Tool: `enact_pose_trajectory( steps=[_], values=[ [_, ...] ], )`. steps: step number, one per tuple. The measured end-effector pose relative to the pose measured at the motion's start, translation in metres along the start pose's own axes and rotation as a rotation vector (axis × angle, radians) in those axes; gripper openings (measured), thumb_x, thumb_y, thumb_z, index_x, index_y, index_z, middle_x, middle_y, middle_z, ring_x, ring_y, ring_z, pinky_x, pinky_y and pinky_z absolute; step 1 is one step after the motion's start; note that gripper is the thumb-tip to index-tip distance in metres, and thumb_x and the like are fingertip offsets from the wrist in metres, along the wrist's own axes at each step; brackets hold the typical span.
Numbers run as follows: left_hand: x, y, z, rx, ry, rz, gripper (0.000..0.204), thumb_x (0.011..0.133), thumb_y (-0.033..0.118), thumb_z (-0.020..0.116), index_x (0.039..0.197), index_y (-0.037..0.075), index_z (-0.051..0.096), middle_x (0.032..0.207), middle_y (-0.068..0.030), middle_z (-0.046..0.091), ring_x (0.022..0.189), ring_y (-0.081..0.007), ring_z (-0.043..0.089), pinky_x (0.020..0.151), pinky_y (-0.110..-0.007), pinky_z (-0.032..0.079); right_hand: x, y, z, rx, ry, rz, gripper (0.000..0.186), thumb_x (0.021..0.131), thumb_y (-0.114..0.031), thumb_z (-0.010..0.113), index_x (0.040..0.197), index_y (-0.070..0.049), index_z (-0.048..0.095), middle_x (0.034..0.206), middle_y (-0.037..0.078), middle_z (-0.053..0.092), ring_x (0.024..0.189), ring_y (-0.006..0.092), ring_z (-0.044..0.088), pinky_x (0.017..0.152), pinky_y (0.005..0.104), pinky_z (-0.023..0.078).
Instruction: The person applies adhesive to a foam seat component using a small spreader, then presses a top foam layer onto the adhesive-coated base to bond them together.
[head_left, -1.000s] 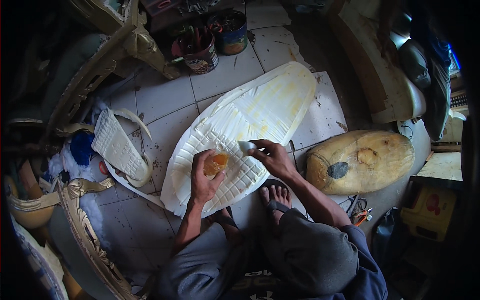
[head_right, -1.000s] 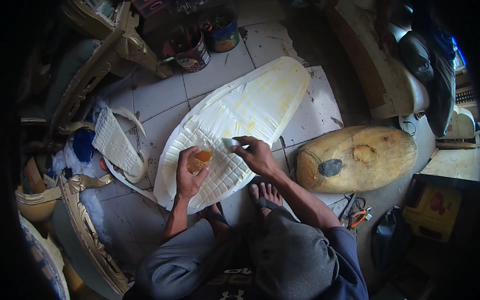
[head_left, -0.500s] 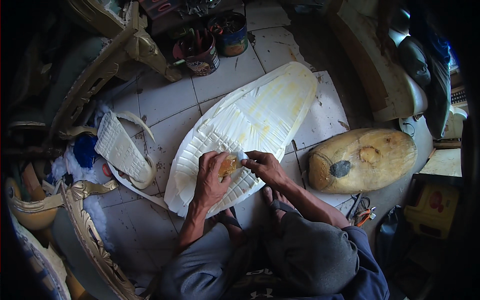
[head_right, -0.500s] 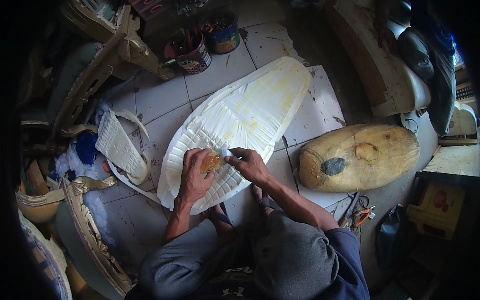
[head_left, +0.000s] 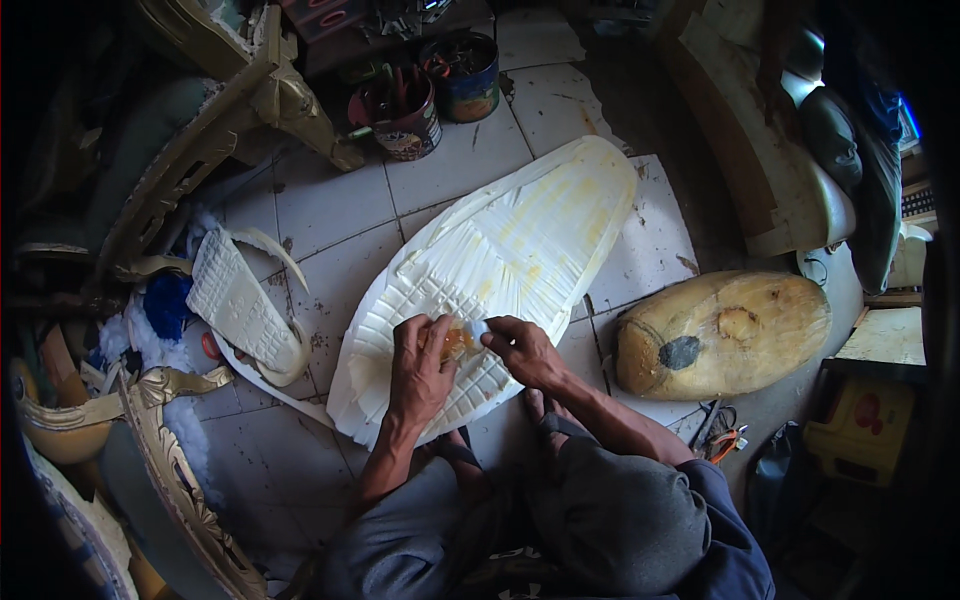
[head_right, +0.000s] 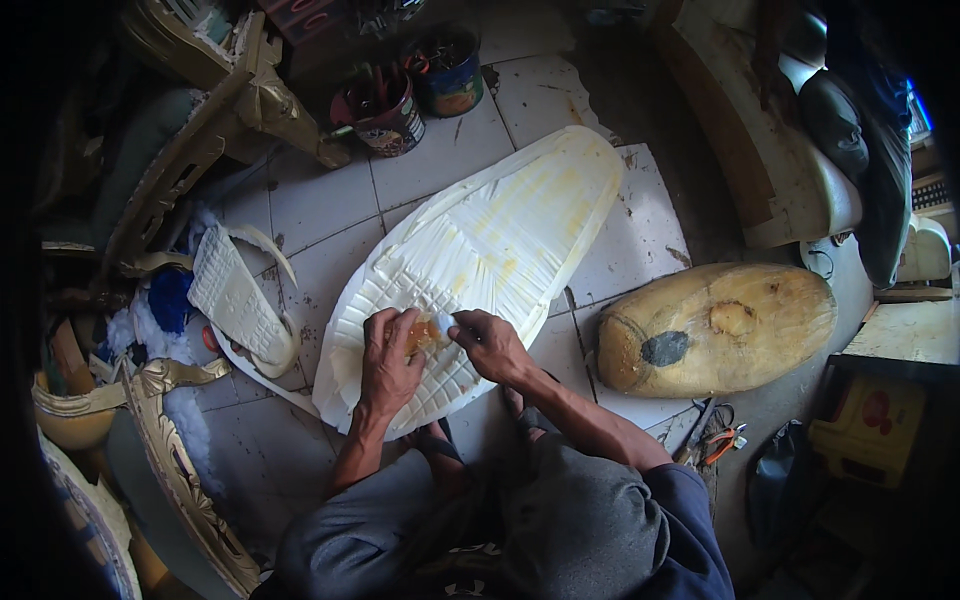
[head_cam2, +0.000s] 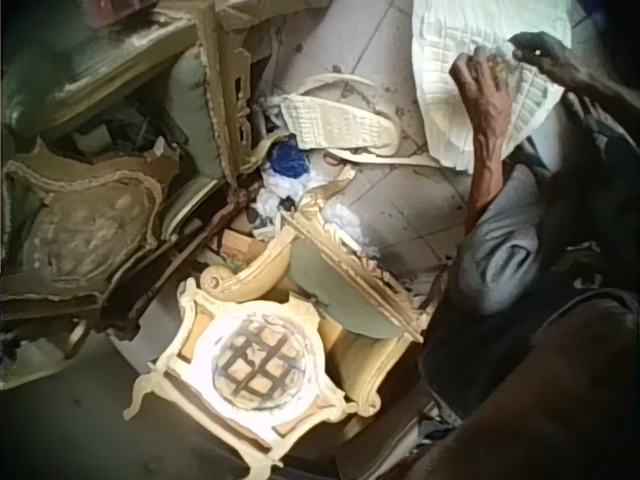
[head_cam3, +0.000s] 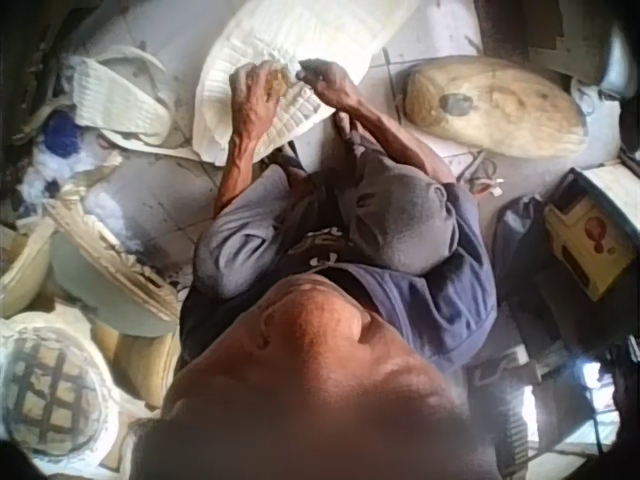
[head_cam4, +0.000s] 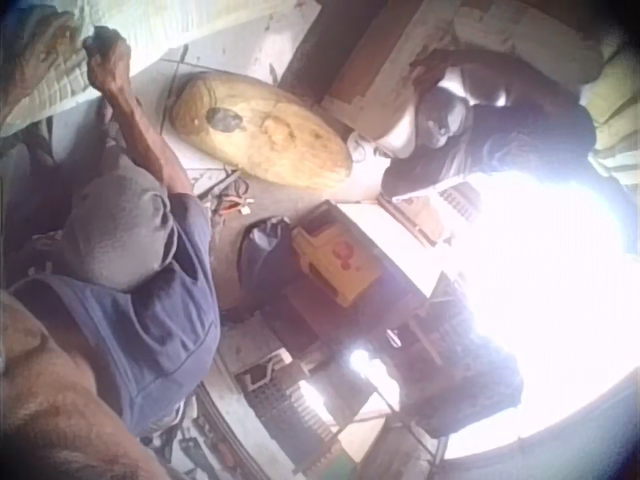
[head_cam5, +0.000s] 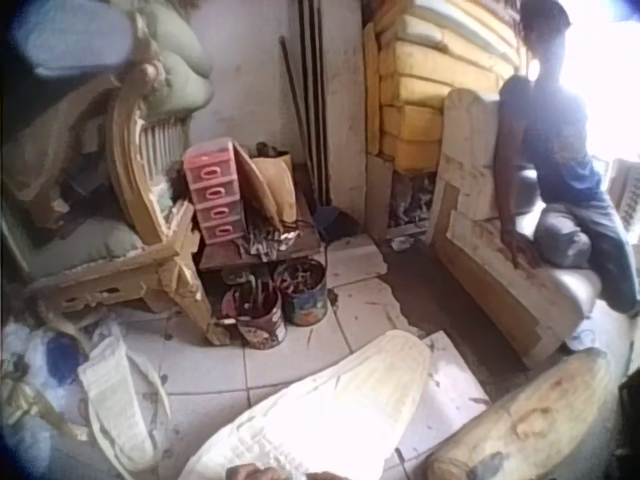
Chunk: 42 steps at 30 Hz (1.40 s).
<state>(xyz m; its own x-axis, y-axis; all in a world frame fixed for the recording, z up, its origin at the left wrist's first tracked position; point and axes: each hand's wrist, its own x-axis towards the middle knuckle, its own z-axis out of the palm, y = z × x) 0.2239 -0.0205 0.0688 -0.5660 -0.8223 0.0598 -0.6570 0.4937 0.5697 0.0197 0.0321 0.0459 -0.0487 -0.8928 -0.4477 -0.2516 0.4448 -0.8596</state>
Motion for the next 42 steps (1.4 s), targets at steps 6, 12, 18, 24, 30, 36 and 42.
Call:
enact_pose_trajectory(
  steps=[6, 12, 18, 24, 30, 36, 42],
  values=[
    [0.004, -0.022, 0.009, -0.393, 0.082, -0.162, 0.068, 0.074, -0.001, 0.076, 0.138, 0.005, 0.053, 0.126, -0.0171, 0.057, 0.119, -0.0356, 0.058, 0.103, -0.043, 0.048, 0.053, 0.005, -0.045, 0.369, -0.094, -0.018, 0.053, 0.104, -0.029, 0.064, 0.144, 0.005, 0.055, 0.12, 0.014, 0.07, 0.096, 0.0188, 0.067, 0.087, 0.0319, 0.054],
    [-0.009, -0.071, -0.007, -0.646, 0.234, -0.222, 0.059, 0.083, 0.005, 0.075, 0.137, 0.0, 0.051, 0.133, -0.0157, 0.057, 0.12, -0.0276, 0.061, 0.104, -0.039, 0.049, 0.19, 0.024, -0.195, -0.129, 0.37, -0.277, 0.038, 0.1, -0.016, 0.06, 0.133, 0.001, 0.063, 0.108, 0.015, 0.074, 0.093, 0.0254, 0.069, 0.079, 0.0382, 0.056],
    [-0.005, -0.108, -0.041, -0.581, 0.249, -0.381, 0.065, 0.084, 0.014, 0.073, 0.142, -0.001, 0.047, 0.143, -0.0204, 0.053, 0.129, -0.032, 0.054, 0.11, -0.043, 0.044, 0.255, 0.014, -0.29, -0.837, 0.543, -0.248, 0.035, 0.089, -0.008, 0.055, 0.12, -0.01, 0.072, 0.11, 0.022, 0.073, 0.107, 0.0397, 0.07, 0.091, 0.0461, 0.056],
    [-0.002, -0.103, -0.042, -0.655, 0.113, -0.432, 0.064, 0.084, 0.011, 0.071, 0.142, -0.001, 0.046, 0.137, -0.0173, 0.054, 0.122, -0.0268, 0.058, 0.106, -0.038, 0.047, 0.284, 0.049, -0.342, -0.942, 0.553, -0.04, 0.038, 0.088, -0.014, 0.06, 0.124, -0.016, 0.072, 0.12, 0.02, 0.072, 0.116, 0.0387, 0.068, 0.097, 0.0451, 0.055],
    [-0.006, -0.102, -0.04, -0.84, 0.153, -0.464, 0.064, 0.086, 0.01, 0.069, 0.144, 0.0, 0.044, 0.136, -0.0147, 0.053, 0.12, -0.0238, 0.057, 0.104, -0.037, 0.047, 0.296, 0.068, -0.347, -0.989, 0.54, 0.023, 0.038, 0.089, -0.017, 0.061, 0.126, -0.016, 0.07, 0.12, 0.021, 0.071, 0.116, 0.0397, 0.067, 0.097, 0.0465, 0.055],
    [-0.013, -0.096, -0.04, -0.883, 0.187, -0.475, 0.067, 0.085, 0.015, 0.069, 0.144, -0.001, 0.043, 0.141, -0.0154, 0.05, 0.126, -0.0245, 0.054, 0.109, -0.038, 0.044, 0.299, 0.053, -0.329, -0.946, 0.471, -0.08, 0.033, 0.09, -0.02, 0.061, 0.121, -0.012, 0.071, 0.116, 0.021, 0.072, 0.114, 0.0409, 0.068, 0.094, 0.048, 0.056],
    [-0.01, -0.091, -0.036, -0.869, 0.177, -0.441, 0.067, 0.085, 0.013, 0.07, 0.145, 0.0, 0.042, 0.143, -0.0147, 0.048, 0.127, -0.0247, 0.052, 0.109, -0.038, 0.044, 0.293, 0.054, -0.334, -1.106, 0.408, -0.079, 0.029, 0.093, -0.017, 0.058, 0.118, -0.012, 0.071, 0.115, 0.021, 0.072, 0.11, 0.0399, 0.069, 0.091, 0.0485, 0.057]
  ],
)
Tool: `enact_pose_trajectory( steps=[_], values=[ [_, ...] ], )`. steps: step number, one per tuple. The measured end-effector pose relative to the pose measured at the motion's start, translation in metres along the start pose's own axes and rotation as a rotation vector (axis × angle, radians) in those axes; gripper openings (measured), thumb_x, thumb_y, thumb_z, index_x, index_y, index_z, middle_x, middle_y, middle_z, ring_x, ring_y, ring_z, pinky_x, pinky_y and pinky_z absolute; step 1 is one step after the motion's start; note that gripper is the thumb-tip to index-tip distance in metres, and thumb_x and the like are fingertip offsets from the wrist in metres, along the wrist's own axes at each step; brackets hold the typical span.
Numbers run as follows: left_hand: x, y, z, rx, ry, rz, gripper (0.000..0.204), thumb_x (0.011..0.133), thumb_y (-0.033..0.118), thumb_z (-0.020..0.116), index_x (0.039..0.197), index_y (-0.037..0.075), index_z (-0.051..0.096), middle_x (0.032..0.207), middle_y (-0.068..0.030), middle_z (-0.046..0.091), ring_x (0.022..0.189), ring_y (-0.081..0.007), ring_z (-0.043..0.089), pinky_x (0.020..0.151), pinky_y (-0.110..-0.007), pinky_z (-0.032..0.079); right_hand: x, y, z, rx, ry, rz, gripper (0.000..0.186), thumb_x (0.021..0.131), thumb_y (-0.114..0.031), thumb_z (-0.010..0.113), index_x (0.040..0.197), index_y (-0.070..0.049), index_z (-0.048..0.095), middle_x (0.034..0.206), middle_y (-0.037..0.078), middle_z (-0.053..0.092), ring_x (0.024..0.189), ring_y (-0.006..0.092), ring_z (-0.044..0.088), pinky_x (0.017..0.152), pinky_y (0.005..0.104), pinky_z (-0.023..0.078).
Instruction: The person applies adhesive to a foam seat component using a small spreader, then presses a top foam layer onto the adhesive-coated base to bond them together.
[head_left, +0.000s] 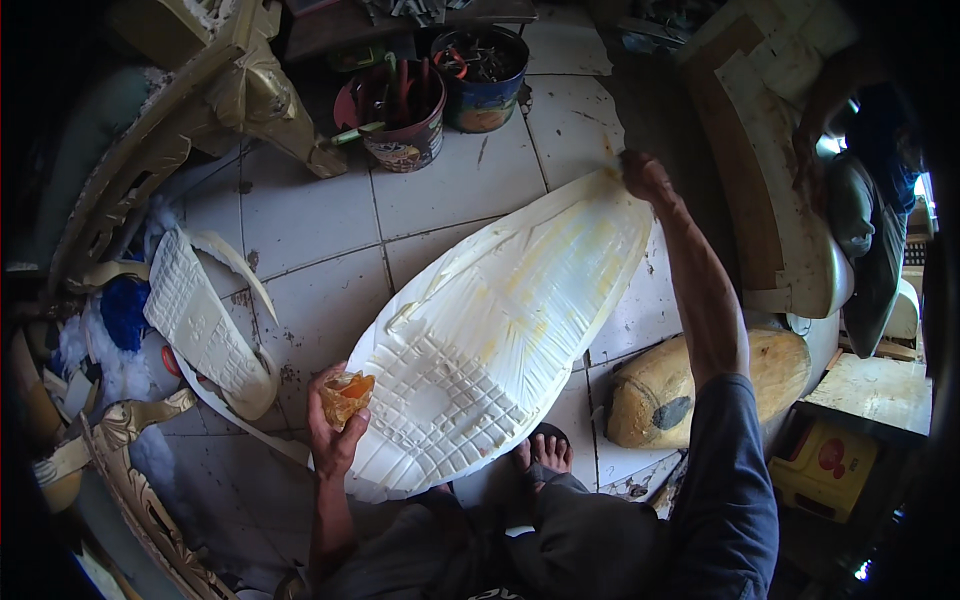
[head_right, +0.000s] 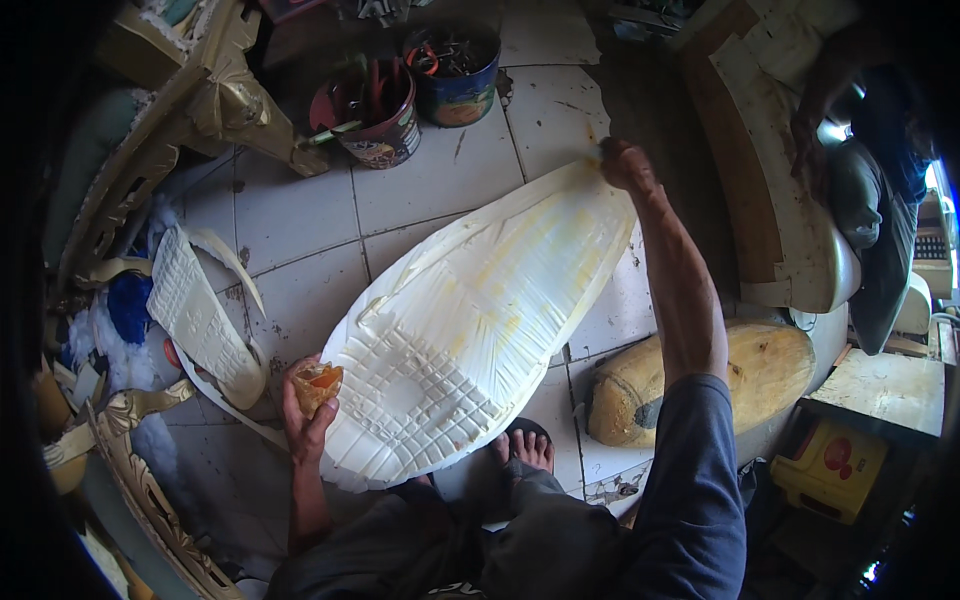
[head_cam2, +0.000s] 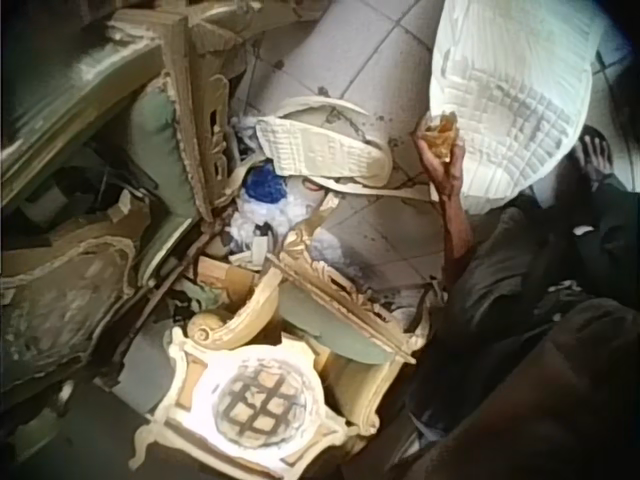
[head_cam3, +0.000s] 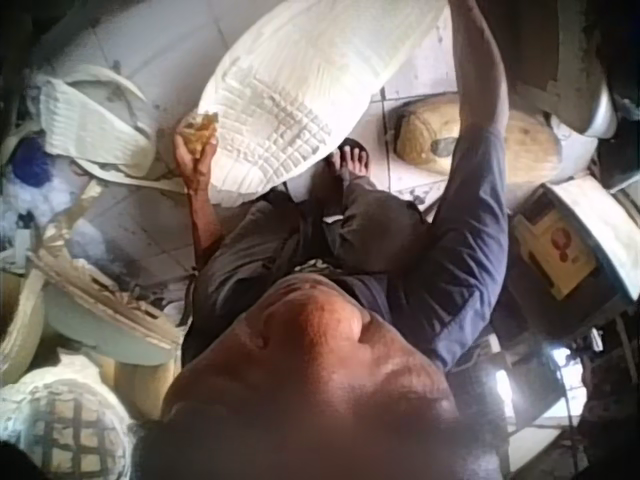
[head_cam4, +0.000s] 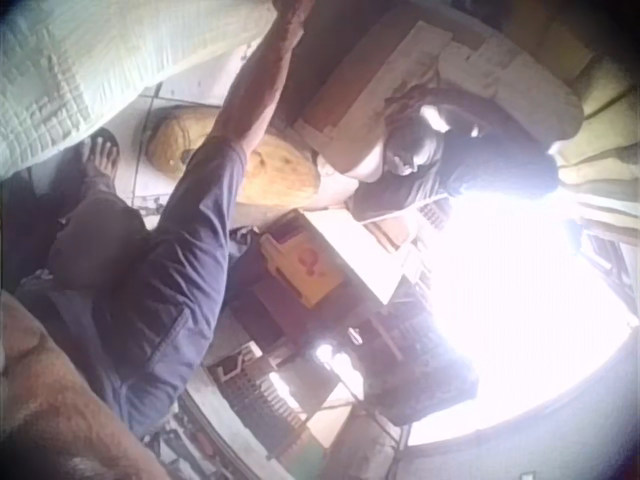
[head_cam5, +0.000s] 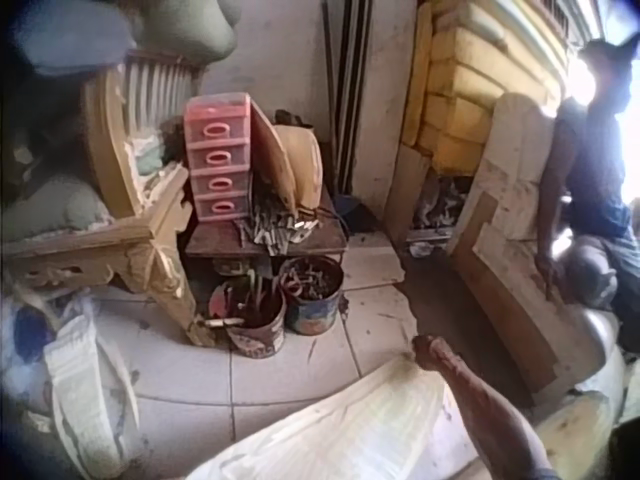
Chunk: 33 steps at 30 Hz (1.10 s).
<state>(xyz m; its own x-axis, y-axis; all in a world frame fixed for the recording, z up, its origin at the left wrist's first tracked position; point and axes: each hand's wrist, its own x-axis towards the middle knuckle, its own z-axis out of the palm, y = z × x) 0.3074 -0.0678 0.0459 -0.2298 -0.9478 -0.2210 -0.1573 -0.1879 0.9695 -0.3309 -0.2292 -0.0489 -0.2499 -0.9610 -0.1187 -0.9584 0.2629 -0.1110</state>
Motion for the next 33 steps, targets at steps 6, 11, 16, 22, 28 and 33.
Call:
enact_pose_trajectory(
  steps=[6, 11, 16, 22, 28, 33],
  values=[
    [-0.008, 0.003, -0.012, 0.031, 0.033, 0.014, 0.066, 0.085, 0.012, 0.07, 0.144, 0.0, 0.042, 0.143, -0.0145, 0.048, 0.127, -0.0245, 0.052, 0.109, -0.039, 0.044, -0.003, -0.016, -0.01, 0.161, 0.057, 0.035, 0.03, 0.096, -0.019, 0.055, 0.12, -0.01, 0.071, 0.117, 0.021, 0.072, 0.111, 0.0389, 0.069, 0.093, 0.0468, 0.055],
    [0.001, 0.0, 0.007, -0.021, -0.001, -0.008, 0.069, 0.083, 0.017, 0.07, 0.144, 0.0, 0.042, 0.144, -0.0176, 0.049, 0.129, -0.0266, 0.05, 0.111, -0.04, 0.042, -0.013, 0.083, 0.018, -0.076, -0.019, 0.224, 0.037, 0.095, -0.022, 0.054, 0.127, -0.013, 0.069, 0.123, 0.023, 0.069, 0.118, 0.0392, 0.066, 0.1, 0.0481, 0.053],
    [-0.02, 0.012, -0.018, 0.04, 0.067, -0.013, 0.067, 0.084, 0.013, 0.069, 0.144, 0.0, 0.042, 0.144, -0.0166, 0.048, 0.129, -0.0255, 0.05, 0.111, -0.039, 0.043, 0.009, -0.031, 0.039, 0.219, 0.007, 0.084, 0.033, 0.099, -0.022, 0.051, 0.123, -0.011, 0.071, 0.121, 0.023, 0.069, 0.118, 0.0394, 0.065, 0.103, 0.0488, 0.051],
    [-0.016, 0.01, -0.001, -0.045, 0.019, 0.027, 0.068, 0.084, 0.013, 0.07, 0.144, -0.001, 0.042, 0.145, -0.0181, 0.048, 0.13, -0.0259, 0.05, 0.111, -0.039, 0.043, -0.013, -0.068, -0.007, 0.017, 0.046, -0.236, 0.03, 0.087, -0.011, 0.059, 0.112, -0.012, 0.075, 0.108, 0.017, 0.074, 0.107, 0.0386, 0.068, 0.093, 0.0472, 0.056],
    [-0.023, 0.018, 0.002, -0.026, 0.061, 0.005, 0.071, 0.079, 0.019, 0.069, 0.143, -0.002, 0.043, 0.145, -0.0206, 0.049, 0.13, -0.0281, 0.05, 0.112, -0.04, 0.042, -0.046, -0.151, -0.01, 0.07, 0.025, -0.4, 0.027, 0.083, -0.007, 0.059, 0.102, -0.01, 0.076, 0.104, 0.014, 0.074, 0.101, 0.0364, 0.068, 0.094, 0.0455, 0.054],
    [-0.023, 0.016, 0.003, -0.043, 0.019, 0.036, 0.069, 0.083, 0.014, 0.07, 0.144, -0.001, 0.042, 0.145, -0.018, 0.048, 0.131, -0.0264, 0.05, 0.112, -0.04, 0.042, -0.074, -0.195, 0.0, 0.174, 0.081, -0.587, 0.018, 0.083, -0.011, 0.059, 0.094, -0.007, 0.073, 0.098, 0.016, 0.073, 0.099, 0.0351, 0.067, 0.098, 0.0443, 0.047]
  ],
)
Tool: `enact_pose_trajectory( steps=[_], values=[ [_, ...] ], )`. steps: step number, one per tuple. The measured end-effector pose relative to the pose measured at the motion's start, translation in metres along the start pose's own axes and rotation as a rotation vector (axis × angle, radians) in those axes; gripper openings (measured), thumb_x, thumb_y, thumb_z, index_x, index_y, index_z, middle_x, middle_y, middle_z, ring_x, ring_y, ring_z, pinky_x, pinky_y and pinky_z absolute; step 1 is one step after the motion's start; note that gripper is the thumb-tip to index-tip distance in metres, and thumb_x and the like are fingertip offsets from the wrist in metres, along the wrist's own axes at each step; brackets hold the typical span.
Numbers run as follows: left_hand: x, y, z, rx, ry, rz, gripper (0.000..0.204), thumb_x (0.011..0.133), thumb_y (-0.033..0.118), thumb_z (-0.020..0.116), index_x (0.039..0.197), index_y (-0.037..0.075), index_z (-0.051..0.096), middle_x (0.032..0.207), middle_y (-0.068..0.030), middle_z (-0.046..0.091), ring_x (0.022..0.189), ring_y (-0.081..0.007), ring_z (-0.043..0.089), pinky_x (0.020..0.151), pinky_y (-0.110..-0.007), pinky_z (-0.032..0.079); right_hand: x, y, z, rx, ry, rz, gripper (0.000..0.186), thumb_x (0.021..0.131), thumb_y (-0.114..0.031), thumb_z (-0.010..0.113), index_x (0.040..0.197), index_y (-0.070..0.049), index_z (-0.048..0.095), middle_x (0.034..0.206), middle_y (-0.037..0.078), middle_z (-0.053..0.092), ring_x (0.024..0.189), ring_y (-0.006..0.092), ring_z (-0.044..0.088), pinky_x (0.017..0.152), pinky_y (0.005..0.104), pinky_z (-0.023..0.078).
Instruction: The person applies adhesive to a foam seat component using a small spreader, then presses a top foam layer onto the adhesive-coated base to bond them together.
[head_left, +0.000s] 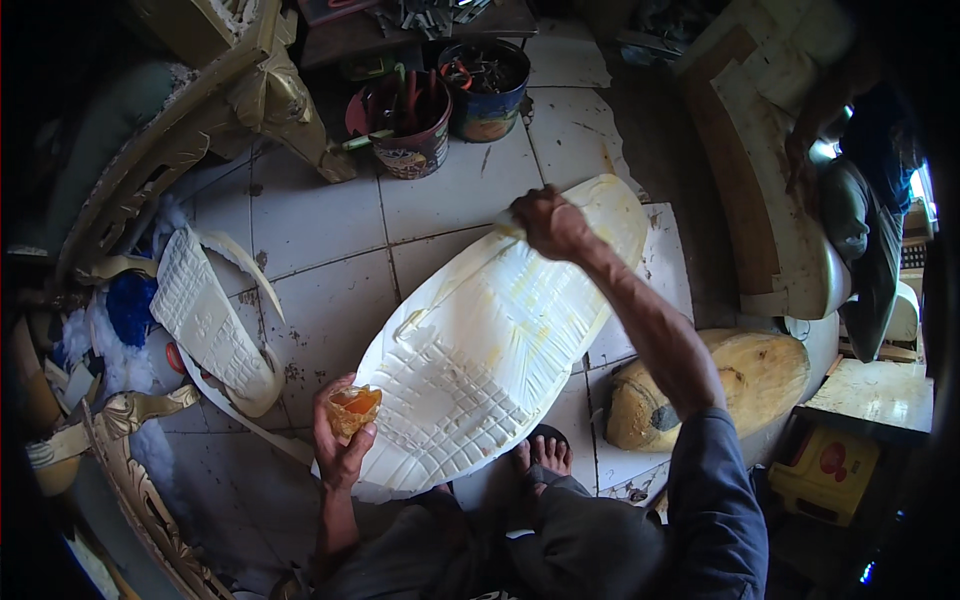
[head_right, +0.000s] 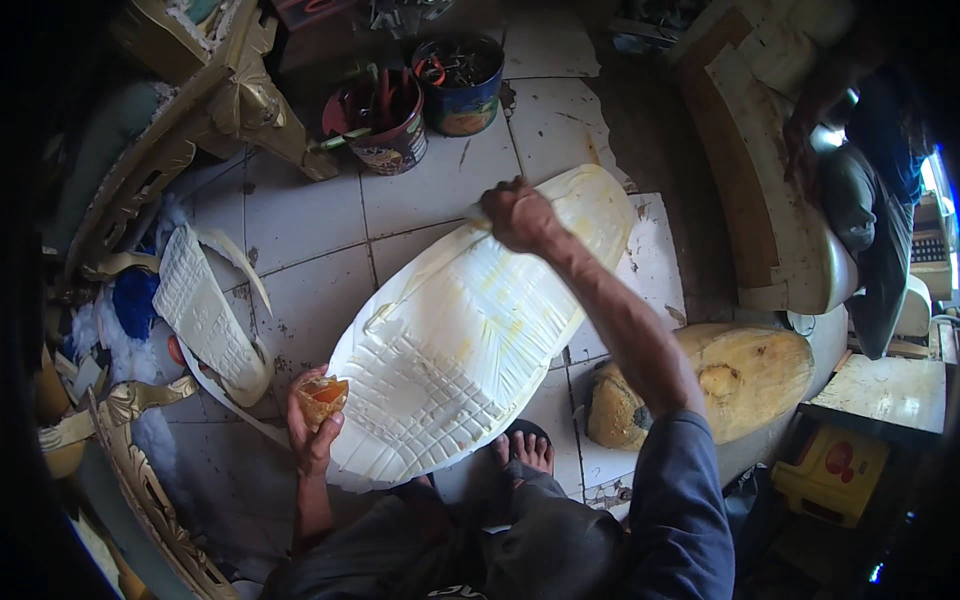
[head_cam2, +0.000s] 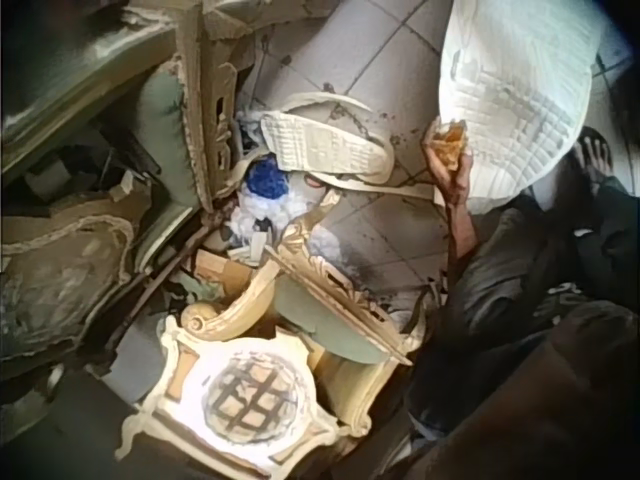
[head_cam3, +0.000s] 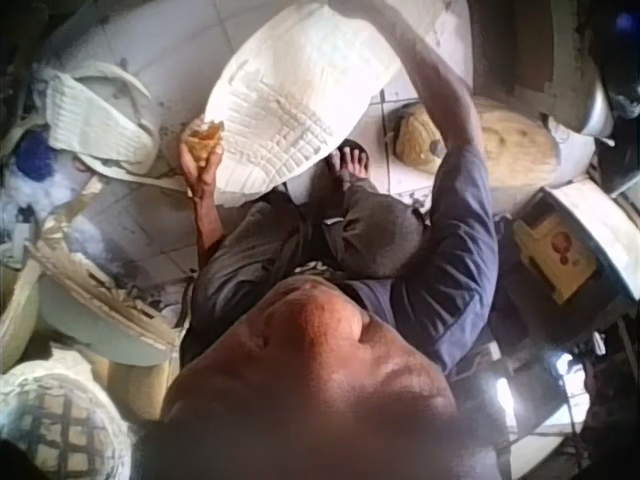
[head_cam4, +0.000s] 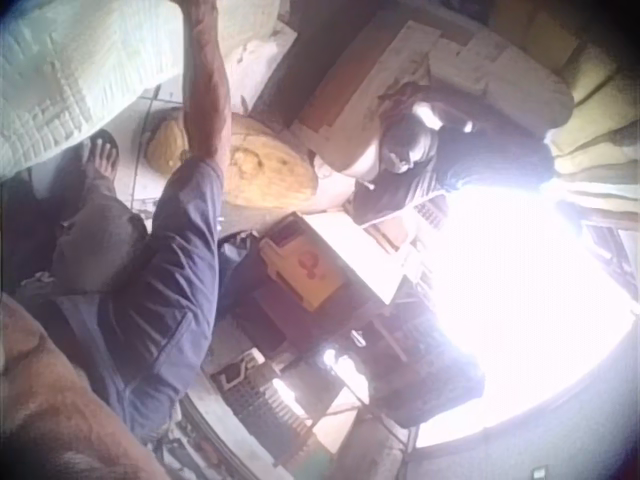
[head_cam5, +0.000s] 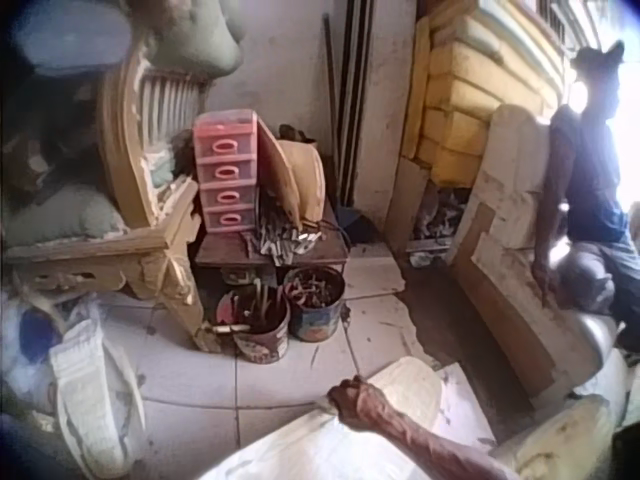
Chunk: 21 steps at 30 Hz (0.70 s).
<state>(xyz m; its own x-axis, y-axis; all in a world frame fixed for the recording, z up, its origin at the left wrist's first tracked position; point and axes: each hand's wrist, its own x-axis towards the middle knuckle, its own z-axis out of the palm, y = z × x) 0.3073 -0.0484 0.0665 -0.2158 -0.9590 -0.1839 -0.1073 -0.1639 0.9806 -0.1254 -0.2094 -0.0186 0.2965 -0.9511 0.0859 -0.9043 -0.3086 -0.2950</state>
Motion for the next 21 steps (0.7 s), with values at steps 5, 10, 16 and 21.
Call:
enact_pose_trajectory(
  steps=[5, 10, 16, 21],
  values=[
    [-0.003, -0.008, -0.012, 0.012, 0.023, 0.021, 0.069, 0.084, 0.013, 0.071, 0.145, -0.001, 0.041, 0.144, -0.0162, 0.048, 0.13, -0.0253, 0.05, 0.112, -0.039, 0.042, -0.005, -0.103, -0.014, 0.386, 0.093, -0.087, 0.025, 0.087, -0.005, 0.053, 0.103, -0.007, 0.072, 0.107, 0.015, 0.071, 0.104, 0.0369, 0.064, 0.1, 0.0442, 0.047],
    [0.007, -0.006, 0.002, -0.009, -0.02, 0.009, 0.069, 0.083, 0.018, 0.07, 0.143, -0.001, 0.044, 0.144, -0.0184, 0.05, 0.129, -0.0267, 0.051, 0.112, -0.04, 0.042, -0.034, 0.078, -0.025, -0.074, 0.353, 0.103, 0.025, 0.09, -0.008, 0.055, 0.105, -0.01, 0.075, 0.108, 0.012, 0.072, 0.104, 0.0365, 0.062, 0.094, 0.0488, 0.05],
    [0.0, -0.001, 0.001, -0.006, 0.001, -0.003, 0.07, 0.082, 0.02, 0.07, 0.144, -0.001, 0.043, 0.145, -0.0198, 0.05, 0.129, -0.0269, 0.051, 0.112, -0.039, 0.041, -0.051, 0.094, -0.036, -0.255, 0.315, 0.223, 0.02, 0.083, -0.008, 0.06, 0.093, -0.012, 0.077, 0.099, 0.009, 0.073, 0.1, 0.0332, 0.063, 0.083, 0.0435, 0.055],
    [-0.003, -0.009, -0.004, 0.012, -0.002, 0.026, 0.069, 0.085, 0.017, 0.072, 0.144, 0.0, 0.042, 0.144, -0.0169, 0.05, 0.128, -0.0257, 0.053, 0.111, -0.039, 0.043, -0.052, 0.014, 0.005, -0.041, 0.286, -0.079, 0.03, 0.076, 0.001, 0.062, 0.099, -0.011, 0.077, 0.1, 0.007, 0.073, 0.105, 0.0301, 0.064, 0.092, 0.0429, 0.052]
  ],
)
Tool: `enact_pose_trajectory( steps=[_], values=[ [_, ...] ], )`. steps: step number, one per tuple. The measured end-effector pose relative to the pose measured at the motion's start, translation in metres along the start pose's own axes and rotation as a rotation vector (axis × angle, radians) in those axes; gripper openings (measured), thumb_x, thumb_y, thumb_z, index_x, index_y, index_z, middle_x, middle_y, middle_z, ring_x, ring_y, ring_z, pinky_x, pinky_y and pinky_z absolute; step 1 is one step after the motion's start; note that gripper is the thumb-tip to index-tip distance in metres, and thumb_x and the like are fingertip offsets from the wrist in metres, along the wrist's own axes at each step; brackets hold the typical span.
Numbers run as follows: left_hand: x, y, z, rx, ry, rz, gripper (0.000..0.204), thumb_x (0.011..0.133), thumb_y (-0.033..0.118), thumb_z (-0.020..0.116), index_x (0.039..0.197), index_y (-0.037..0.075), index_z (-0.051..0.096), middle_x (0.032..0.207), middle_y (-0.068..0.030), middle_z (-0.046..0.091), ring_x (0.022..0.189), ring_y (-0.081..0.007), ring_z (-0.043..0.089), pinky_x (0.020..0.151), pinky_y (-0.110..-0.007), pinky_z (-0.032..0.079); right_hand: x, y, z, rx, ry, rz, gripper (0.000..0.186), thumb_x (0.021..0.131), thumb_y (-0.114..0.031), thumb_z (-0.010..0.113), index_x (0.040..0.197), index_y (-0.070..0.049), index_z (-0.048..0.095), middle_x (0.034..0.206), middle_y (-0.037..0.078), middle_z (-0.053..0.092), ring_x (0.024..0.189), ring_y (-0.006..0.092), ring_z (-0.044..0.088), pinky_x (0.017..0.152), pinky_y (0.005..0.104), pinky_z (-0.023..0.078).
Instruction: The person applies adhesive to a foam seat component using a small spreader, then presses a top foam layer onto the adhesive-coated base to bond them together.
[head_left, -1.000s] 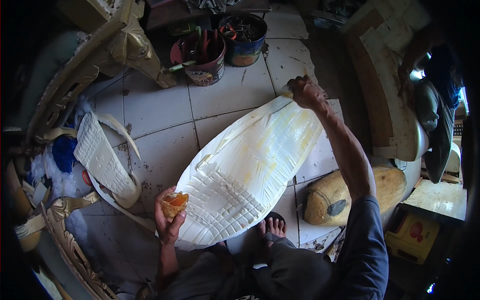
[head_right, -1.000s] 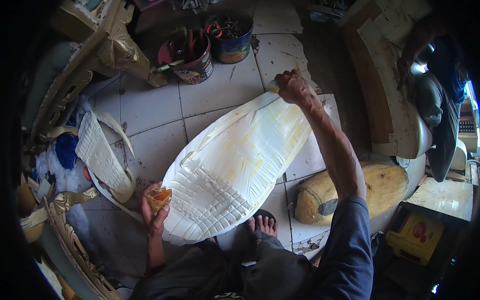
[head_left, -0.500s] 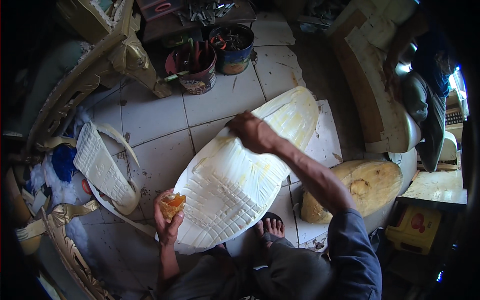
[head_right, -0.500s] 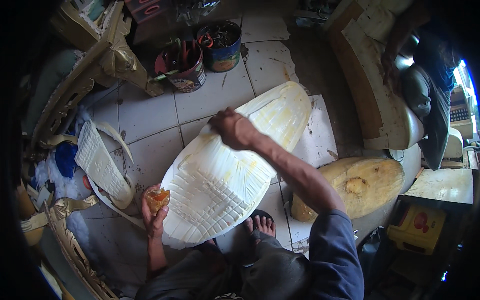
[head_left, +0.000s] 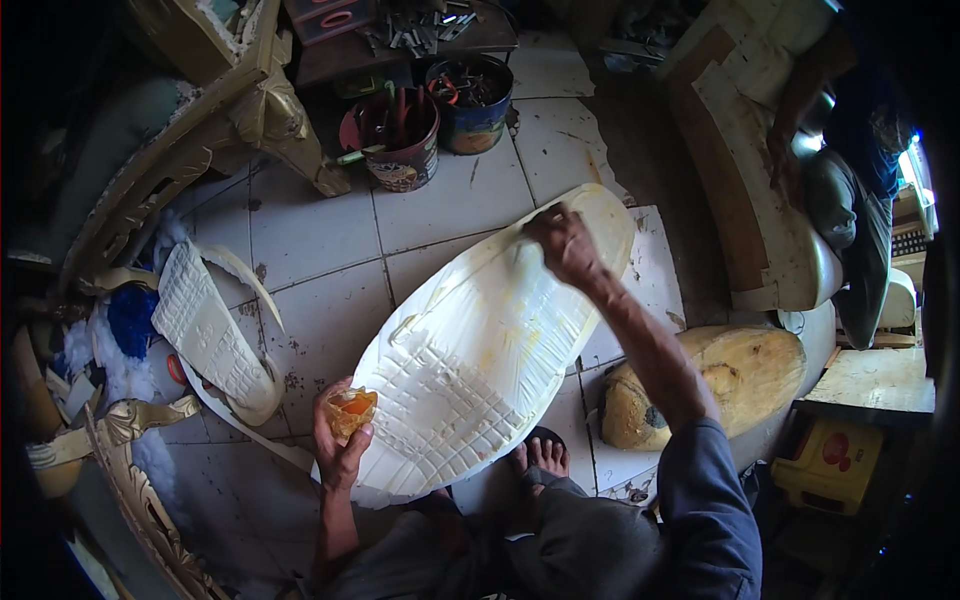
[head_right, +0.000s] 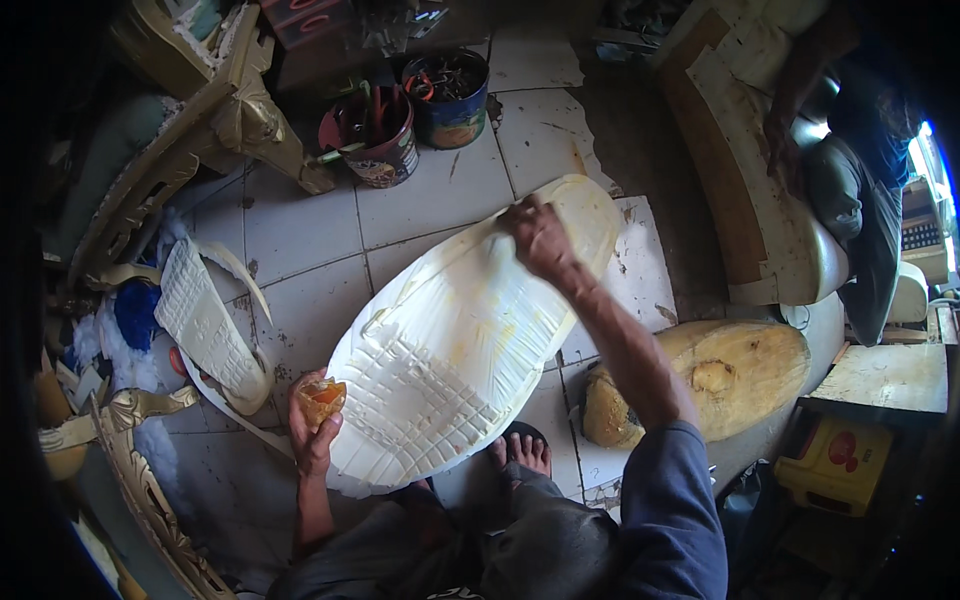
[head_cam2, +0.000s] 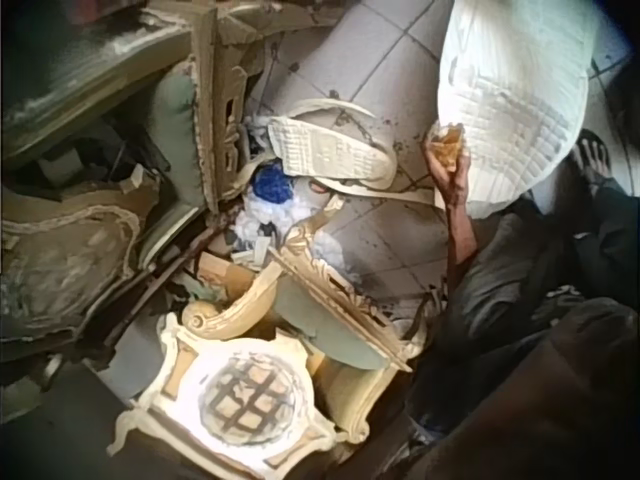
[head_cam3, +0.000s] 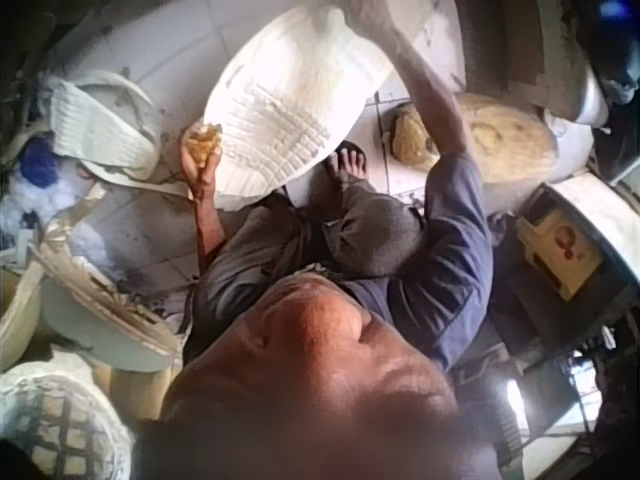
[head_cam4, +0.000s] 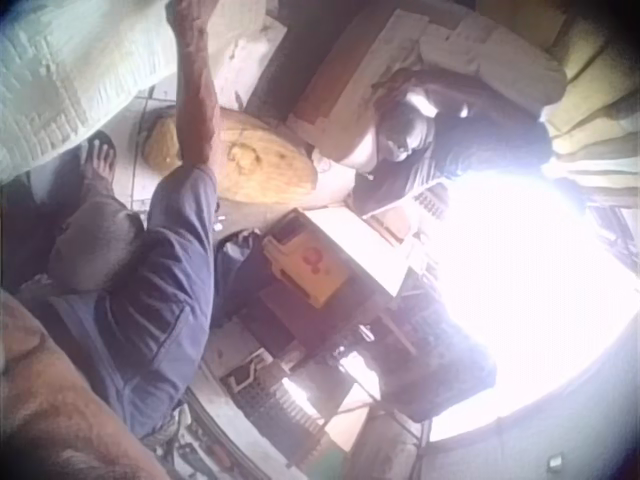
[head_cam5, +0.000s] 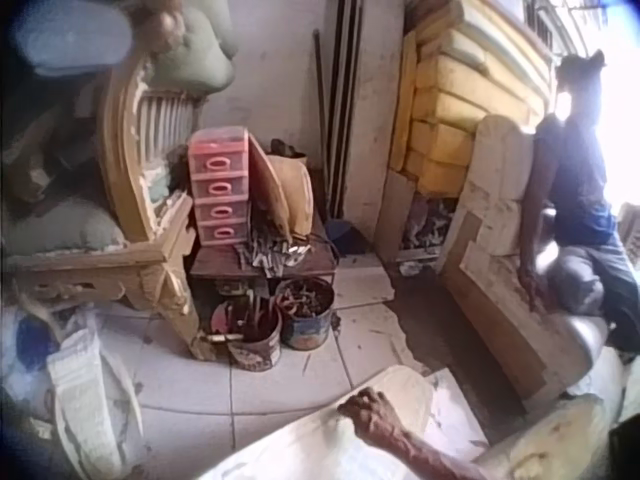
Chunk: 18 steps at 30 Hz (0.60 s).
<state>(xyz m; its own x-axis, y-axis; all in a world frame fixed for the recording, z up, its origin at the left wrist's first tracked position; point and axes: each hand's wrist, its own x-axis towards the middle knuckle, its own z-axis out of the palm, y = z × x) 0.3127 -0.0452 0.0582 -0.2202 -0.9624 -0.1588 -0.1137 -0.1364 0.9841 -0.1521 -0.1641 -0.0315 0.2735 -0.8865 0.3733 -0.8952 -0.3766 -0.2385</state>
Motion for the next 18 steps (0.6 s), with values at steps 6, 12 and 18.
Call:
enact_pose_trajectory(
  steps=[6, 12, 18],
  values=[
    [0.005, 0.001, -0.003, -0.005, 0.013, -0.02, 0.07, 0.085, 0.02, 0.073, 0.144, -0.001, 0.042, 0.145, -0.019, 0.05, 0.13, -0.0267, 0.051, 0.112, -0.04, 0.041, -0.009, 0.011, -0.035, 0.183, 0.173, 0.089, 0.017, 0.085, -0.001, 0.063, 0.099, -0.005, 0.072, 0.098, 0.014, 0.07, 0.098, 0.0341, 0.065, 0.098, 0.0495, 0.047],
    [0.013, -0.015, 0.0, -0.073, -0.012, -0.017, 0.07, 0.084, 0.018, 0.071, 0.145, 0.0, 0.042, 0.145, -0.018, 0.05, 0.131, -0.0268, 0.051, 0.113, -0.039, 0.04, -0.09, 0.159, -0.07, -0.29, 0.122, 0.423, 0.014, 0.079, -0.005, 0.069, 0.091, -0.008, 0.077, 0.096, 0.012, 0.076, 0.095, 0.0325, 0.068, 0.091, 0.0457, 0.049],
    [0.013, -0.009, -0.006, 0.01, 0.034, -0.035, 0.068, 0.084, 0.016, 0.069, 0.145, 0.0, 0.043, 0.142, -0.0157, 0.052, 0.13, -0.0253, 0.052, 0.114, -0.039, 0.04, -0.085, 0.11, -0.059, -0.14, 0.178, 0.358, 0.016, 0.083, -0.007, 0.071, 0.098, -0.009, 0.076, 0.094, 0.011, 0.075, 0.095, 0.0326, 0.068, 0.093, 0.0444, 0.047]
  ],
)
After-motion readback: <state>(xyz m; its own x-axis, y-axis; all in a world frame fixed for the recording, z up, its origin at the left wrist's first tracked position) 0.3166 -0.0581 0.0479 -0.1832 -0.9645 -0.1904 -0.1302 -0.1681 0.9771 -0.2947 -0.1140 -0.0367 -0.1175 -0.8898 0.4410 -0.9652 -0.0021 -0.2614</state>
